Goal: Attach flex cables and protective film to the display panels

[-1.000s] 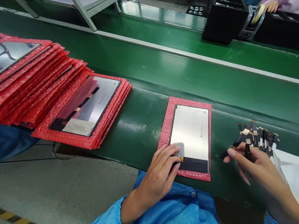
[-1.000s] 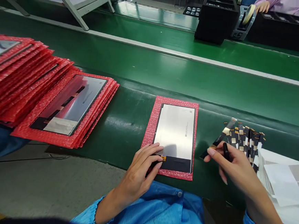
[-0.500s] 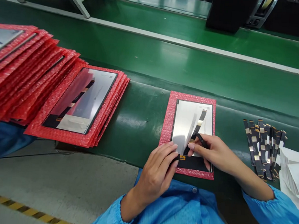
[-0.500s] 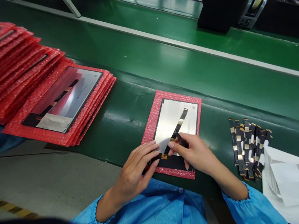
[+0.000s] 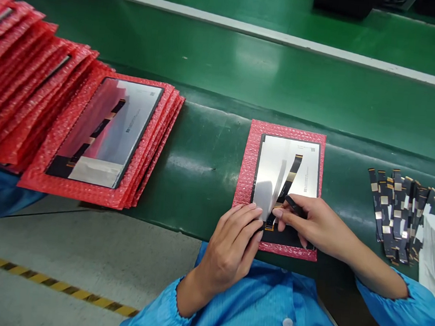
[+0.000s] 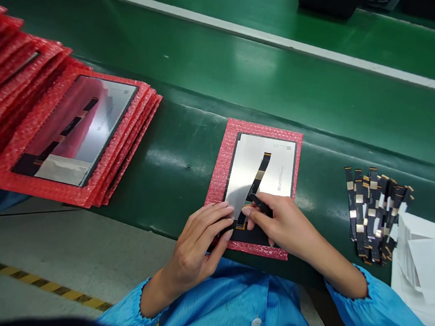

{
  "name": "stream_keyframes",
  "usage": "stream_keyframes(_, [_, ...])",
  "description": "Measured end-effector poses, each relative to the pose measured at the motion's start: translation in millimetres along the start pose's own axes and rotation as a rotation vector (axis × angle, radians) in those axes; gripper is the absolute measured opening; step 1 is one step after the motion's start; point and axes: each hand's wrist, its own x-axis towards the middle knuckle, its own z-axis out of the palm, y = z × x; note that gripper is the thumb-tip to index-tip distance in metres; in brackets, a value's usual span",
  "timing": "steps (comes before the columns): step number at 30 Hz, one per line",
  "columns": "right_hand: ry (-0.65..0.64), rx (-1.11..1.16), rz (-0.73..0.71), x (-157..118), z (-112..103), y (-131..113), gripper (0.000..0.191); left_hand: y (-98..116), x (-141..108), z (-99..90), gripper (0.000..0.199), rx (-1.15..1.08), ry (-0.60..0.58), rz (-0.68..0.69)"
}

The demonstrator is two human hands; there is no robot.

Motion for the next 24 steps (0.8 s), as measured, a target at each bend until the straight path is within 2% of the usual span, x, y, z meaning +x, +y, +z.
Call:
stream_keyframes(4, [0.003,0.016,0.014,0.1,-0.6,-1.2,0.019,0.0,-0.4,-0.3,0.032,-0.004,-0.008,0.001])
stream_keyframes(16, [-0.018,-0.03,0.0,0.7,-1.1,-4.0,0.024,-1.1,-2.1,-0.2,0.036,0.041,-0.026,0.007])
stream_keyframes(24, [-0.016,0.024,0.006,1.1,-1.4,-3.3,0.017,-2.9,-2.3,-0.9,0.047,0.185,-0.092,0.091])
